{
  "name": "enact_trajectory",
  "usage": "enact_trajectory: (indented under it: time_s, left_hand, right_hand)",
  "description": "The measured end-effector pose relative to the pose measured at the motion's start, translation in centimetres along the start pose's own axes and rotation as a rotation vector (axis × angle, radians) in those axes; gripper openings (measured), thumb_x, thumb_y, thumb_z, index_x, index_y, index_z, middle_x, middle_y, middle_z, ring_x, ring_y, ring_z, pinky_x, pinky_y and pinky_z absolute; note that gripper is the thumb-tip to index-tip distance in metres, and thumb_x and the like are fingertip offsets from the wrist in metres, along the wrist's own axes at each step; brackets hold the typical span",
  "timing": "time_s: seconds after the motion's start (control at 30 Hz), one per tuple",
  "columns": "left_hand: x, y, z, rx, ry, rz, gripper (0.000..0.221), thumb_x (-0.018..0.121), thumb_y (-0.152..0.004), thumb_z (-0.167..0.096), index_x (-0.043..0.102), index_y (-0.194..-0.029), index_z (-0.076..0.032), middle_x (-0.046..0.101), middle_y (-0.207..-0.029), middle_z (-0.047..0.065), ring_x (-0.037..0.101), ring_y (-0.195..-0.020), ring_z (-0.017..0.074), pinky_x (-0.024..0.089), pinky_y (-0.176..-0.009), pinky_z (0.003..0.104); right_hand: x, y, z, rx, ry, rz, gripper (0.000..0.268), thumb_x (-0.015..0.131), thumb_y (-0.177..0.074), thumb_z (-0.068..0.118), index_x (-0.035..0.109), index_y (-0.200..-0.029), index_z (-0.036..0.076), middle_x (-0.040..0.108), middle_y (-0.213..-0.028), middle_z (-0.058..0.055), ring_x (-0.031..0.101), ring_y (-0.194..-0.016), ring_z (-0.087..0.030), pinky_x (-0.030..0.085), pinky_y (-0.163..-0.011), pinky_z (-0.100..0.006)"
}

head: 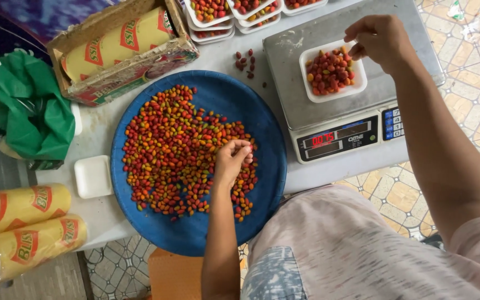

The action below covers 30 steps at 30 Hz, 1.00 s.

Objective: The person scoops small red and yellow fruits from a blue tray into white containers placed on a digital scale. They adjust the amount by hand to reach a target weight, then move the filled container aside and repeat the process with a new container.

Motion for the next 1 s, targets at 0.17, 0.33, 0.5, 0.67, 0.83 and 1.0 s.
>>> enact_trajectory:
  time_s: [0.17, 0.33, 0.5, 0.67, 0.83, 1.0]
  left_hand:
    - [0.2, -0.4, 0.5, 0.01, 0.02, -0.005, 0.01, 0.064, -0.099, -0.006, 0.069, -0.105, 0.0, 0.068, -0.088, 0.009, 0.069, -0.076, 0.0162, 0.063, -0.072, 0.027]
    - [0.5, -0.6, 1.0, 0.012, 0.066, -0.048, 0.009, 0.065, -0.098, -0.006, 0.07, -0.104, -0.002, 0.068, -0.087, 0.008, 0.069, -0.076, 0.0151, 0.063, -0.071, 0.026]
    - [1.7, -0.2, 1.1, 0.037, 0.078, -0.053, 0.009, 0.065, -0.098, -0.006, 0.07, -0.103, -0.001, 0.068, -0.085, 0.008, 0.069, -0.075, 0.0145, 0.063, -0.07, 0.026]
    - [2.6, -0.5, 2.0, 0.067, 0.11, -0.055, 0.008, 0.066, -0.097, -0.007, 0.07, -0.103, -0.002, 0.069, -0.084, 0.008, 0.069, -0.074, 0.0145, 0.062, -0.067, 0.025]
    - [3.0, -0.6, 2.6, 0.054, 0.212, -0.018, 0.01, 0.068, -0.097, -0.007, 0.07, -0.106, -0.002, 0.07, -0.087, 0.009, 0.069, -0.075, 0.0158, 0.062, -0.07, 0.026]
    - [3.1, -0.1, 2.1, 0.036, 0.212, -0.001, 0.009, 0.068, -0.097, -0.005, 0.07, -0.105, -0.003, 0.071, -0.087, 0.009, 0.069, -0.075, 0.0152, 0.061, -0.069, 0.025]
  right_hand:
    - [1.1, 1.2, 2.0, -0.047, -0.011, 0.081, 0.026, 0.045, -0.104, -0.014, 0.068, -0.114, -0.009, 0.074, -0.099, -0.017, 0.069, -0.066, -0.019, 0.061, -0.061, -0.03]
    - [3.9, 3.4, 3.9, 0.024, 0.168, 0.313, 0.028, 0.049, -0.103, -0.006, 0.074, -0.112, 0.001, 0.075, -0.092, -0.015, 0.07, -0.073, -0.02, 0.057, -0.069, -0.033]
    - [3.2, 3.4, 2.3, -0.073, 0.005, 0.293, 0.024, 0.05, -0.106, -0.008, 0.072, -0.113, -0.002, 0.073, -0.09, -0.014, 0.069, -0.071, -0.019, 0.059, -0.068, -0.03]
    - [1.3, 3.4, 1.7, -0.131, -0.069, 0.219, 0.015, 0.055, -0.107, -0.004, 0.069, -0.112, -0.001, 0.074, -0.105, -0.012, 0.067, -0.07, -0.016, 0.058, -0.064, -0.029]
    - [0.1, 3.1, -0.5, -0.105, 0.108, 0.112, 0.014, 0.062, -0.108, 0.003, 0.073, -0.116, 0.002, 0.068, -0.077, -0.013, 0.063, -0.065, -0.015, 0.052, -0.06, -0.027]
    - [1.4, 4.4, -1.2, -0.135, 0.177, 0.09, 0.021, 0.06, -0.101, -0.001, 0.076, -0.116, 0.0, 0.071, -0.081, -0.016, 0.065, -0.063, -0.02, 0.055, -0.056, -0.033]
Point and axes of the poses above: each hand's wrist, its own y-axis away from the middle knuckle, its own x-axis out of the palm, z = x × y, the point moved 8 cm from there along -y, towards the middle knuckle
